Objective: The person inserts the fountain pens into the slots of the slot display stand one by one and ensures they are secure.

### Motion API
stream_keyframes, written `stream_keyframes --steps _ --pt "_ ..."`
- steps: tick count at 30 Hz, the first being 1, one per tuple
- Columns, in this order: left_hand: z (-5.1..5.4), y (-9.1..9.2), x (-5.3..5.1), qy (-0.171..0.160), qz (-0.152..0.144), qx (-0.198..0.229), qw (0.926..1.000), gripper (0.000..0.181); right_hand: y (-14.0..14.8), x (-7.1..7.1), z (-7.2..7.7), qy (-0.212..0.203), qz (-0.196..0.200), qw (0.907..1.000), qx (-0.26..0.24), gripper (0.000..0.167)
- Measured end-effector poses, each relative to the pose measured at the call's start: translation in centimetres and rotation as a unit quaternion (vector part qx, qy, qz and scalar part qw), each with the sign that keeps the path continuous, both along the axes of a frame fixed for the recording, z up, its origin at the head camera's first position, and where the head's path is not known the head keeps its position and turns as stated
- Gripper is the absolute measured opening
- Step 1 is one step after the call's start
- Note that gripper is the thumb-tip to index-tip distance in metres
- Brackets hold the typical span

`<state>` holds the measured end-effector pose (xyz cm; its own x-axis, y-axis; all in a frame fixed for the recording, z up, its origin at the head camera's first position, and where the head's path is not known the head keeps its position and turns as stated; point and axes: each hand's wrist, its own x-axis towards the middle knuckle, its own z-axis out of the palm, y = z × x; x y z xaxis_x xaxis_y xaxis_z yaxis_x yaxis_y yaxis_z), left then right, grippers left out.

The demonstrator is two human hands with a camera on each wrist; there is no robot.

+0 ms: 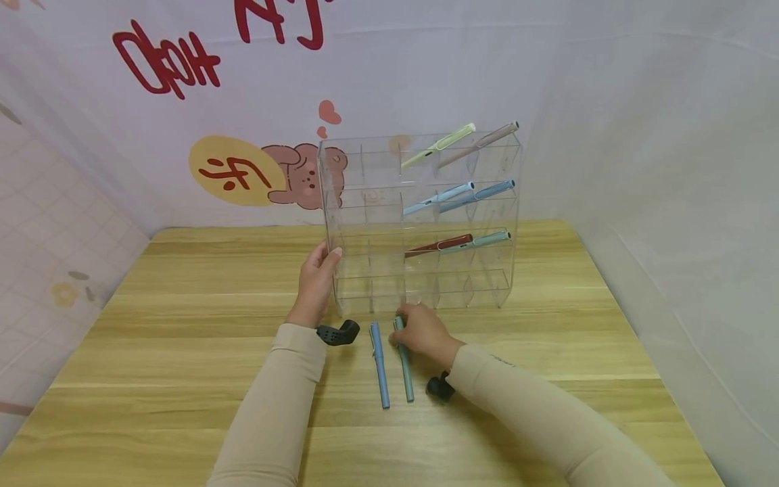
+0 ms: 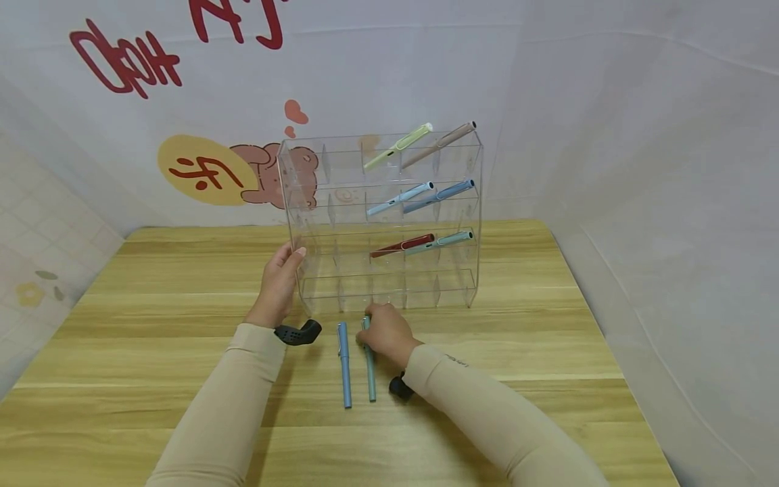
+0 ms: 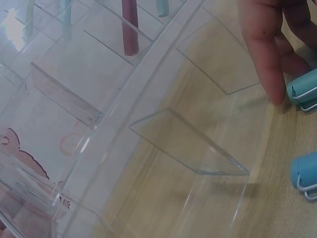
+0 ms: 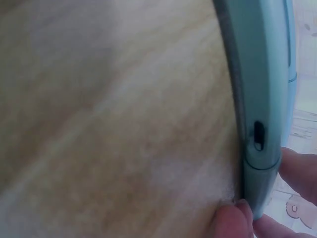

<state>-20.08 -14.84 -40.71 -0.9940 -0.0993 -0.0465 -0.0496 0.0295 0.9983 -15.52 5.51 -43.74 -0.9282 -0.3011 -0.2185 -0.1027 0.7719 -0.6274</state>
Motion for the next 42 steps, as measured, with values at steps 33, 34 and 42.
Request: stream_keyframes --steps 33,34,42 --pt "2.1 0.3 1.2 -0.02 -0.009 0.012 0.9997 0.05 0.5 0.3 0.6 -0.049 -0.045 0.9929 -0.099 0.026" --pt "2.4 0.4 1.4 -0.021 -0.01 0.01 0.9997 0.05 0.6 0.4 0.6 -0.051 -0.048 0.9915 -0.11 0.027" --pt "1.6 0.2 0.9 -0.012 -0.009 0.009 0.9998 0.05 1.4 0.7 1.4 -0.047 -0.072 0.9816 -0.171 0.036"
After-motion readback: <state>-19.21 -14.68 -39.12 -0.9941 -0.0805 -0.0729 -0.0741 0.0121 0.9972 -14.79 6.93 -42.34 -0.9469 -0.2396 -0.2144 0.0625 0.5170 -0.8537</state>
